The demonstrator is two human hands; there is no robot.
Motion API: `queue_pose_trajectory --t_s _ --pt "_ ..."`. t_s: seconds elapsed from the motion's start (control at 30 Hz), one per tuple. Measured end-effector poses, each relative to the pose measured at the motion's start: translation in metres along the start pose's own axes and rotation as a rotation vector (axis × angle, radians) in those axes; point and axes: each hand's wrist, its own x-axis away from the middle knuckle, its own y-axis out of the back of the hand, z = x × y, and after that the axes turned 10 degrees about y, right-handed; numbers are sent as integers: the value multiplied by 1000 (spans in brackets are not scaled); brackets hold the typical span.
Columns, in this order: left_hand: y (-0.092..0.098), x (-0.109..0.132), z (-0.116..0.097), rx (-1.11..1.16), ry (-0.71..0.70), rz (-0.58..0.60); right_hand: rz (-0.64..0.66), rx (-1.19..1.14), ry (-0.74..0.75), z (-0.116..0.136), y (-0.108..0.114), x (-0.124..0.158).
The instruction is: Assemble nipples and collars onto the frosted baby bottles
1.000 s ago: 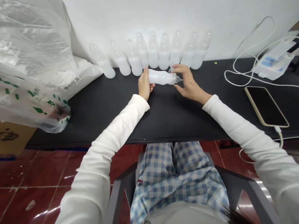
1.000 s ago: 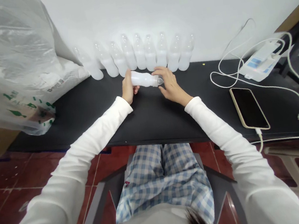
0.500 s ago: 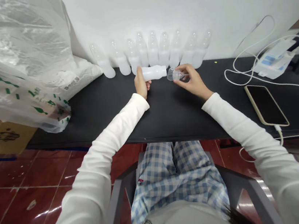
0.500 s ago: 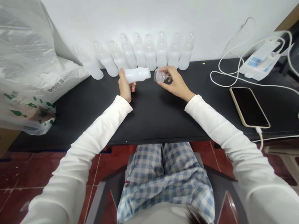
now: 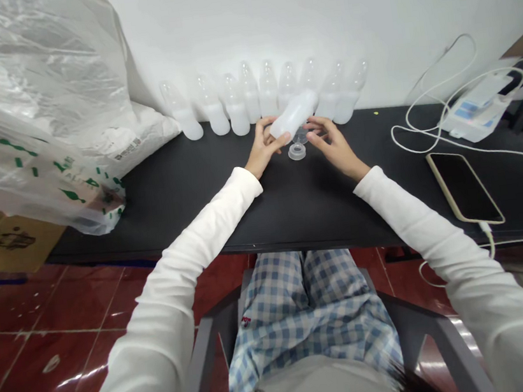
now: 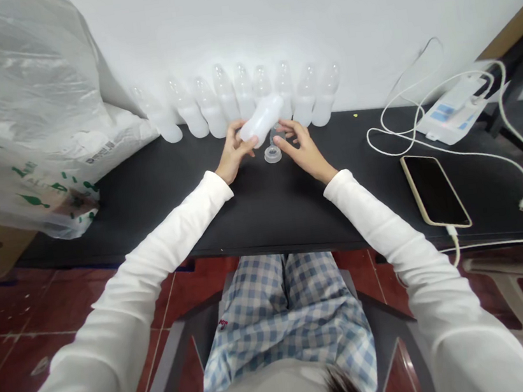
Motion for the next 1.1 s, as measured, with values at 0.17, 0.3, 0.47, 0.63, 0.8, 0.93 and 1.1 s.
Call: queue_pose_trajectory --t_s 0.17,0.3,0.47,0.63,0.8,0.93,1.1 --pt "-2 1 10 -233 -191 154 -34 -177 -14 6 -6 -5" --pt "-4 8 6 -406 -280 113 -108 -116 34 -1 -3 -8" --pt "-2 9 7 -600 -322 152 -417 228 -41 -30 21 -8" --pt "2 8 12 -753 -311 244 -771 559 -241 -63 46 -4" --pt "0 11 8 -743 -259 244 -755 480 -321 -97 53 -2" --pt "-1 9 11 -675 -273 218 -705 492 -295 -117 54 -4" --pt "-1 1 25 -579 -231 178 -672 511 -353 -128 56 -5"
